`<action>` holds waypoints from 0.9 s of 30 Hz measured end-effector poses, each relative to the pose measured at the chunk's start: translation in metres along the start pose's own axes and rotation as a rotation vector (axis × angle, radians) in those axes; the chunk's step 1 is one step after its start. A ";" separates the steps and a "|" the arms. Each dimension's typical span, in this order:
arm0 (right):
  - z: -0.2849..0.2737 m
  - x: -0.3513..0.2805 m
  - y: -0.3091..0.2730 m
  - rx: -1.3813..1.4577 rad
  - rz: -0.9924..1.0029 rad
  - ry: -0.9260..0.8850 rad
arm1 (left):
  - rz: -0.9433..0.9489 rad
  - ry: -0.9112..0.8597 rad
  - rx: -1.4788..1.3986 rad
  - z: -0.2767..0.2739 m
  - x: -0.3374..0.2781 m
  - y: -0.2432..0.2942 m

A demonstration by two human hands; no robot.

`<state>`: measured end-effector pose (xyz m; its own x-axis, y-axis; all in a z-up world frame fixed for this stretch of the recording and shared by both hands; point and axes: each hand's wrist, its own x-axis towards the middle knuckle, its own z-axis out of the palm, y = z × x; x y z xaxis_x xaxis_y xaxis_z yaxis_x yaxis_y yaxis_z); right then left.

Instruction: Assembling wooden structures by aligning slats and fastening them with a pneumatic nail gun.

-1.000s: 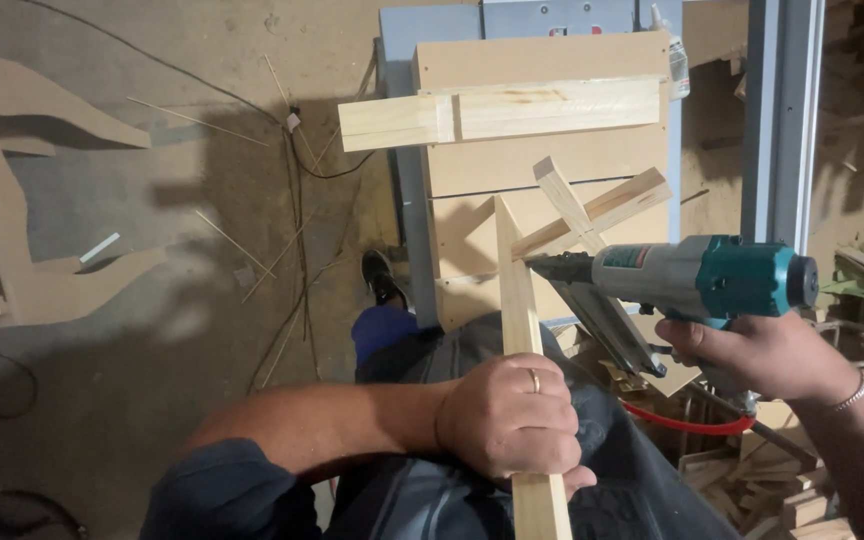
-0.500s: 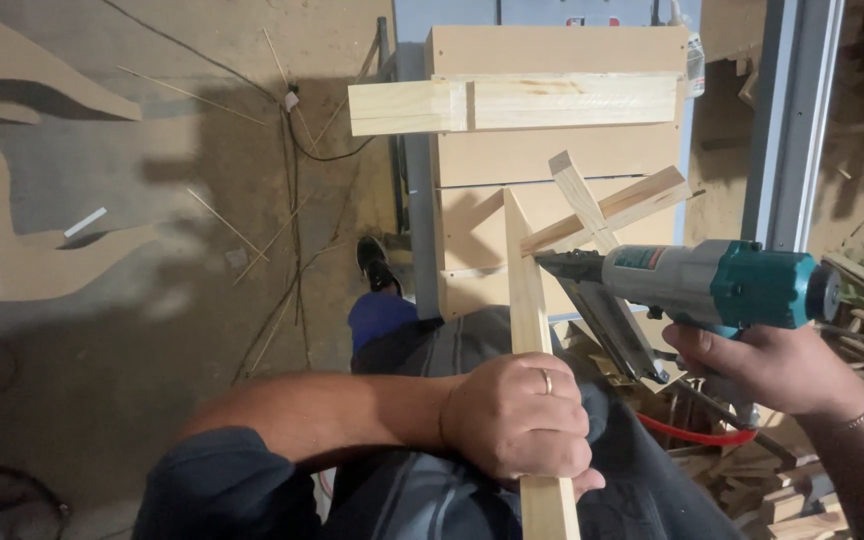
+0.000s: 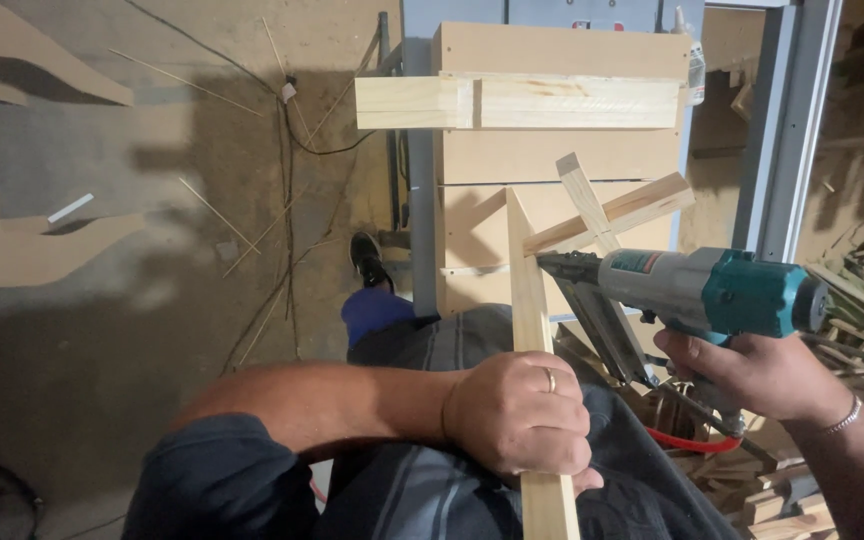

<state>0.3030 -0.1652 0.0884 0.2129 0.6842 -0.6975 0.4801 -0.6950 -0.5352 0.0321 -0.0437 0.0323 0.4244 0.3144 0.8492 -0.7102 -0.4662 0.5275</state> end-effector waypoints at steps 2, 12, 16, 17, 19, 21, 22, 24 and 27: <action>0.000 0.000 -0.007 -0.006 0.003 0.005 | 0.012 0.012 -0.013 -0.001 0.001 -0.001; -0.001 0.008 -0.017 -0.265 -0.153 0.038 | -0.003 -0.007 -0.005 -0.005 0.000 -0.001; 0.001 0.002 -0.016 -0.266 0.119 0.007 | -0.008 -0.002 -0.018 -0.003 0.002 0.001; 0.003 0.001 -0.014 -0.196 0.077 0.027 | -0.010 -0.013 0.009 -0.003 0.002 0.001; 0.004 -0.010 -0.027 -0.120 0.045 0.046 | -0.017 -0.024 0.027 -0.002 0.003 0.001; 0.003 -0.023 -0.058 0.056 0.418 0.189 | -0.033 0.008 0.017 -0.002 0.005 0.001; -0.004 -0.032 -0.035 0.059 0.414 0.190 | -0.031 0.004 0.019 -0.002 0.005 0.001; -0.015 -0.051 0.011 0.117 0.283 0.267 | -0.025 0.005 0.015 -0.001 0.005 0.002; -0.027 -0.068 0.034 0.126 0.006 0.329 | -0.022 -0.021 0.012 -0.001 0.007 0.001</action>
<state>0.3281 -0.2287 0.1306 0.4883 0.7002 -0.5208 0.3736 -0.7071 -0.6003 0.0342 -0.0415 0.0385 0.4520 0.3074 0.8374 -0.6936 -0.4692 0.5466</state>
